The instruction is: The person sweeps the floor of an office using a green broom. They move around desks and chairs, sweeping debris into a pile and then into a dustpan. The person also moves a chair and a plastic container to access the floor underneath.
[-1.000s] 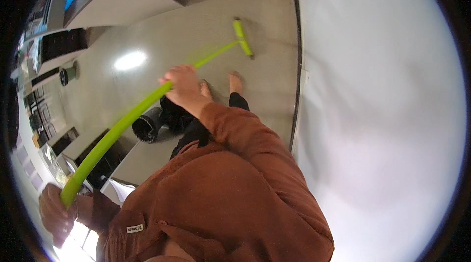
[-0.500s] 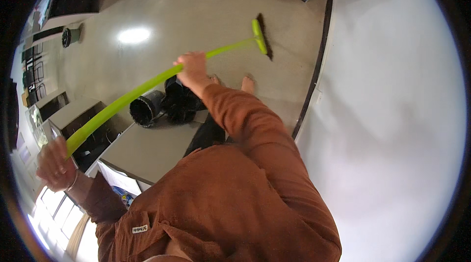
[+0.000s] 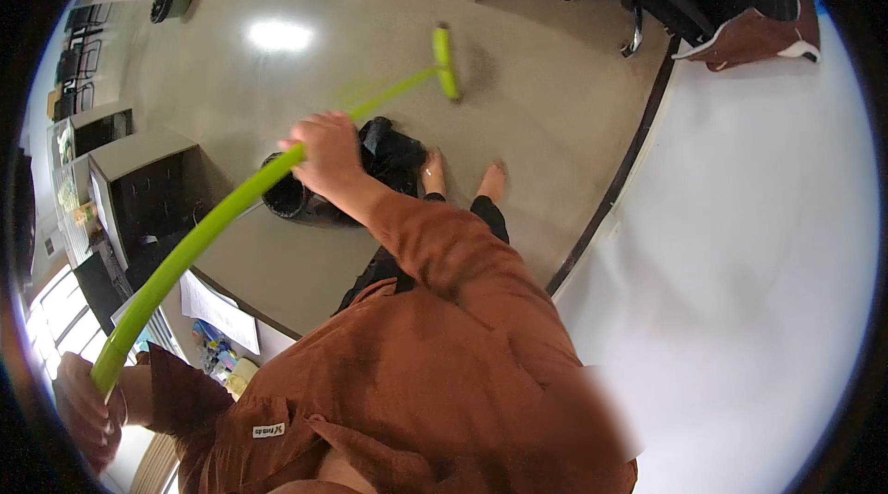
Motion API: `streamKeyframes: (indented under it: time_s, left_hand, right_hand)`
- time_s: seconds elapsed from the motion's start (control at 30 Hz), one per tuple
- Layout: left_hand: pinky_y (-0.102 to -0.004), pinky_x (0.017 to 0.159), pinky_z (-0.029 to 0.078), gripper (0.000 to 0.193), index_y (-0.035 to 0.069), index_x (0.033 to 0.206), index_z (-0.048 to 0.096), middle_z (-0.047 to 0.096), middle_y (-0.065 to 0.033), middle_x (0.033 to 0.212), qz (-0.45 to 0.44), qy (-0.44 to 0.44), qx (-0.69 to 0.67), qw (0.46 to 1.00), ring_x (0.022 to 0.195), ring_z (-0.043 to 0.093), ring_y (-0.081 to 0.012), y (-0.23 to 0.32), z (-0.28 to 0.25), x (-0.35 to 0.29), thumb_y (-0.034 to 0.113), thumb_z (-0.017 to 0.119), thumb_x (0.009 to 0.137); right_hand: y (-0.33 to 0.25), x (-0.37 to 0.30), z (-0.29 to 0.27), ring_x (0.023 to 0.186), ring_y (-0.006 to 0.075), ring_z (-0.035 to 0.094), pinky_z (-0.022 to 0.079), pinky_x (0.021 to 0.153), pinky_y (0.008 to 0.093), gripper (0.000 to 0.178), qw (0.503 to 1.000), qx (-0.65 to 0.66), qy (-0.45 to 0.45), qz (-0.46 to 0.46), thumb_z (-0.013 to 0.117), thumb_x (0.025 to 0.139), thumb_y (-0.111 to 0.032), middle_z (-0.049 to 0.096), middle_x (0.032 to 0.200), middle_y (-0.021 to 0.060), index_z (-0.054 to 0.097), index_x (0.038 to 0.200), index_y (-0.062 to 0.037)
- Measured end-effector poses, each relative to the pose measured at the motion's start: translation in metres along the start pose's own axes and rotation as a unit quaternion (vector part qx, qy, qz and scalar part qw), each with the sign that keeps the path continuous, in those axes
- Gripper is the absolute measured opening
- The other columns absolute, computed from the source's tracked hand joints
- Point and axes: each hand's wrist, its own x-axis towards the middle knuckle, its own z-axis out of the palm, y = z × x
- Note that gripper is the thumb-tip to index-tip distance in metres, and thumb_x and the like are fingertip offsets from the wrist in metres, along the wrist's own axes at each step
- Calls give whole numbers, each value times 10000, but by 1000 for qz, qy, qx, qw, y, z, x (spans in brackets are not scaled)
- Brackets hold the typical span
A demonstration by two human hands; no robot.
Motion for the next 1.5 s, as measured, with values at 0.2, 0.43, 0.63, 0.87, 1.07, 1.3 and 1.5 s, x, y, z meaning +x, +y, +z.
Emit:
streamKeyframes:
  time_s: [0.2,0.43,0.63,0.87,1.07,1.3,1.5]
  left_hand:
    - [-204,471,353,471,208,432,430,415,98,408,-155,9,-261,953,366,421,-38,-105,8,-21,308,642,840]
    - [-173,598,479,215,224,653,619,528,116,546,-74,-179,-165,967,545,554,-20,-58,-73,-2,326,644,840]
    - [-427,960,193,767,-1,1177,347,319,-135,1192,-58,127,-33,990,1122,310,-299,-44,-92,-2,540,640,718]
    - [-374,797,471,330,42,1094,532,568,-105,1090,-307,465,-165,814,960,581,-238,-208,-145,-189,312,533,903]
    - [-415,727,504,772,18,1335,364,430,-165,1307,-793,387,-77,465,999,574,-295,-367,-25,-327,520,611,802]
    - [-321,603,589,536,-16,1280,344,465,-222,1191,-667,631,-320,233,868,614,-308,-469,29,-382,246,580,876]
    - [-270,554,542,233,-19,975,426,520,-130,881,-601,647,-451,133,684,582,-197,-483,85,-412,92,557,818]
  right_hand:
    - [95,-82,-36,626,326,491,351,614,428,300,983,-167,0,72,688,715,-170,481,592,93,452,550,-86]
    - [39,-42,73,597,351,472,337,560,448,290,1000,-11,14,11,684,714,-127,469,581,107,443,567,-60]
    - [-2,32,155,574,392,486,375,542,459,276,988,81,-109,68,652,745,-169,501,575,184,482,610,1]
    - [42,129,51,580,127,501,411,548,311,313,979,-62,-8,194,620,841,-338,565,640,12,604,739,-43]
    - [115,71,-106,975,113,547,386,900,254,409,945,-11,-66,319,576,886,-360,625,1042,41,548,1149,-49]
    - [72,10,-171,745,198,587,493,762,333,284,804,65,-281,521,581,844,-134,579,873,96,538,1106,-34]
    - [75,35,-179,720,241,630,548,674,351,328,705,61,-281,648,482,837,-103,588,1020,205,491,1148,-1]
